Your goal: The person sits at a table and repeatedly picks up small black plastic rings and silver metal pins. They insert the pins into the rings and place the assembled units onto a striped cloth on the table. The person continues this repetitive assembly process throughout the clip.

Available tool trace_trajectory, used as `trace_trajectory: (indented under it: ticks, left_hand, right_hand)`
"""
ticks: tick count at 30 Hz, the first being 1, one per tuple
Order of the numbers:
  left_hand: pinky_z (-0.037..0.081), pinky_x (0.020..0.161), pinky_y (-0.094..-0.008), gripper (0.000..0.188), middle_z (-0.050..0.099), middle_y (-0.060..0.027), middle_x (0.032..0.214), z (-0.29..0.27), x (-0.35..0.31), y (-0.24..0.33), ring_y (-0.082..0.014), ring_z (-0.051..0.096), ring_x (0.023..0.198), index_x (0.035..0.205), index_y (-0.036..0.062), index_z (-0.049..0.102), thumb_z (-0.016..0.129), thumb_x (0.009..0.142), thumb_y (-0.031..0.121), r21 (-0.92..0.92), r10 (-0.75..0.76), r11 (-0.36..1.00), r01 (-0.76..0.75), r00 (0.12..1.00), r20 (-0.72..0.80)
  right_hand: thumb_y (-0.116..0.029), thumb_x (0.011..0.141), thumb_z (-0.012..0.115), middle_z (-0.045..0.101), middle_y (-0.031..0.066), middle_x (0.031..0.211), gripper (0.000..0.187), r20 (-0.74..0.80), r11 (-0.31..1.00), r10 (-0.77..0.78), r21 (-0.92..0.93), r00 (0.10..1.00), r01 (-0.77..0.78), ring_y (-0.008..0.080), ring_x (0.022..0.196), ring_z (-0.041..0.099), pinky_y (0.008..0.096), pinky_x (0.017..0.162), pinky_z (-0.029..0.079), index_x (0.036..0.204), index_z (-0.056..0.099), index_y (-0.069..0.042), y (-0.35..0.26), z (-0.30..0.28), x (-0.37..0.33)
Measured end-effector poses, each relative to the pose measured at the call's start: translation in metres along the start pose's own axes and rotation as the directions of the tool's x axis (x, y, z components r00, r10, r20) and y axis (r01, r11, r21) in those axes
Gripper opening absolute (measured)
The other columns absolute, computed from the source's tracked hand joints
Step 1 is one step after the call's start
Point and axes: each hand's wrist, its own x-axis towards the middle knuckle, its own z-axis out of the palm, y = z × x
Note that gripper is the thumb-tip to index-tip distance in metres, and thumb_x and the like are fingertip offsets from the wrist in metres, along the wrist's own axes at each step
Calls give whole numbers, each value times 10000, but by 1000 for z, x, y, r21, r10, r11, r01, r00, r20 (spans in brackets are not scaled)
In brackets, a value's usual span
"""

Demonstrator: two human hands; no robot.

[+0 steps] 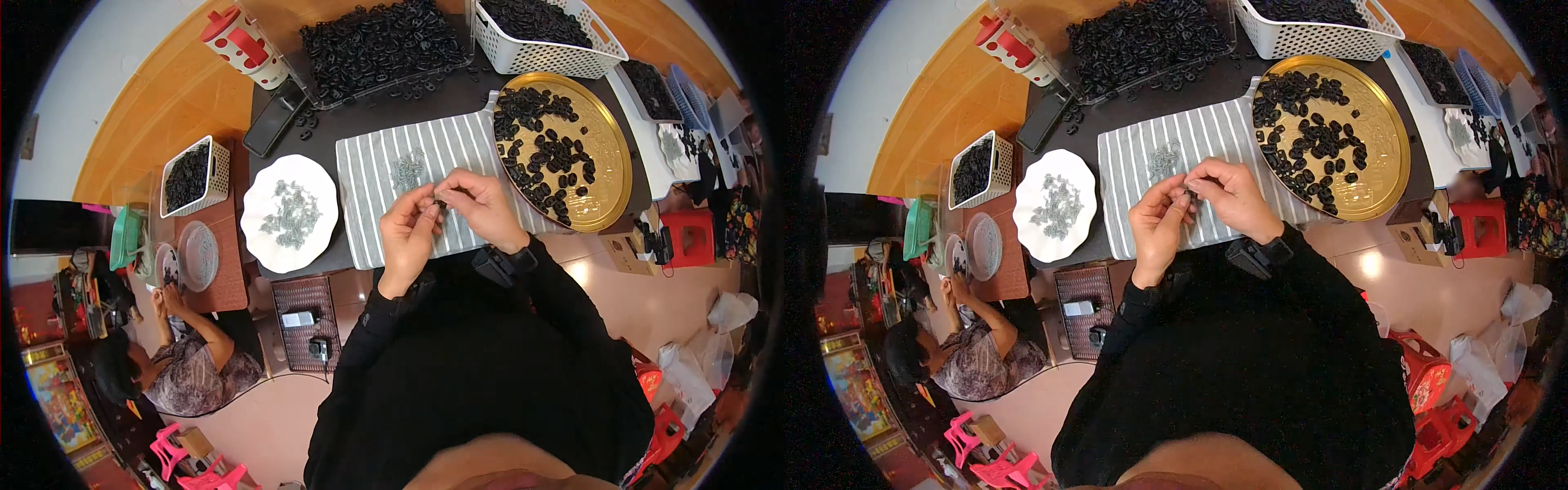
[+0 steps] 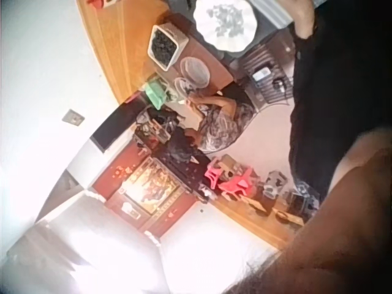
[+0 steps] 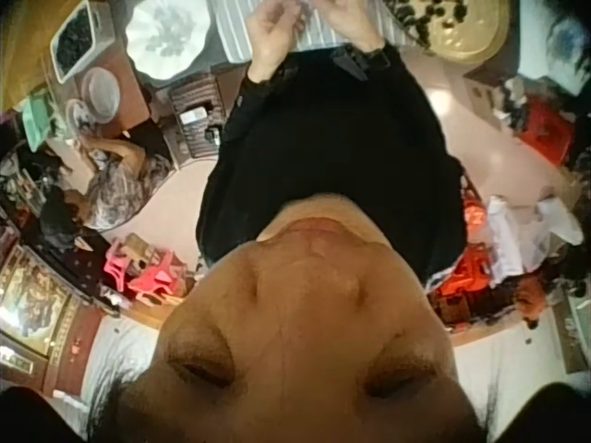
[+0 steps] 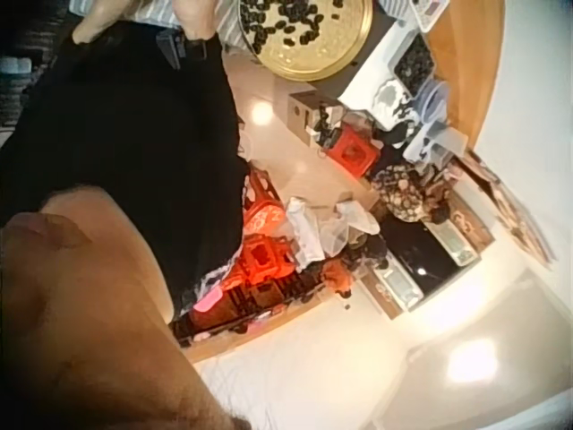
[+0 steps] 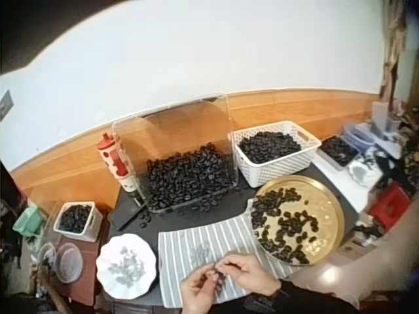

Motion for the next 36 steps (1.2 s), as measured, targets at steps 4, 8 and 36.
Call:
trace_trajectory:
  ticks: [4,8,36]
  left_hand:
    - [479,600,-212,313,626,-41,884,0,-1,-1,-95,590,735,1203,-21,595,557,898,-81,8,12,1000,-12,1000,3]
    - [481,595,-210,313,627,-40,877,0,-1,0,-92,590,728,1200,-23,597,566,894,-78,33,3,999,-3,1000,-19]
    - [482,590,-201,266,599,-24,876,1,-5,0,-64,564,714,1138,-15,636,591,881,-63,34,66,997,-63,994,-90]
  right_hand:
    - [-50,922,583,618,-5,781,83,6,1000,14,-7,1000,-14,52,730,541,224,650,444,895,634,10,1,0,0]
    - [-55,926,580,620,-10,780,88,9,999,36,6,999,-36,50,728,540,222,652,445,897,633,8,1,0,1]
    - [-72,889,626,636,34,789,180,-90,996,74,57,993,-69,91,709,571,244,632,451,1041,632,24,-2,3,0]
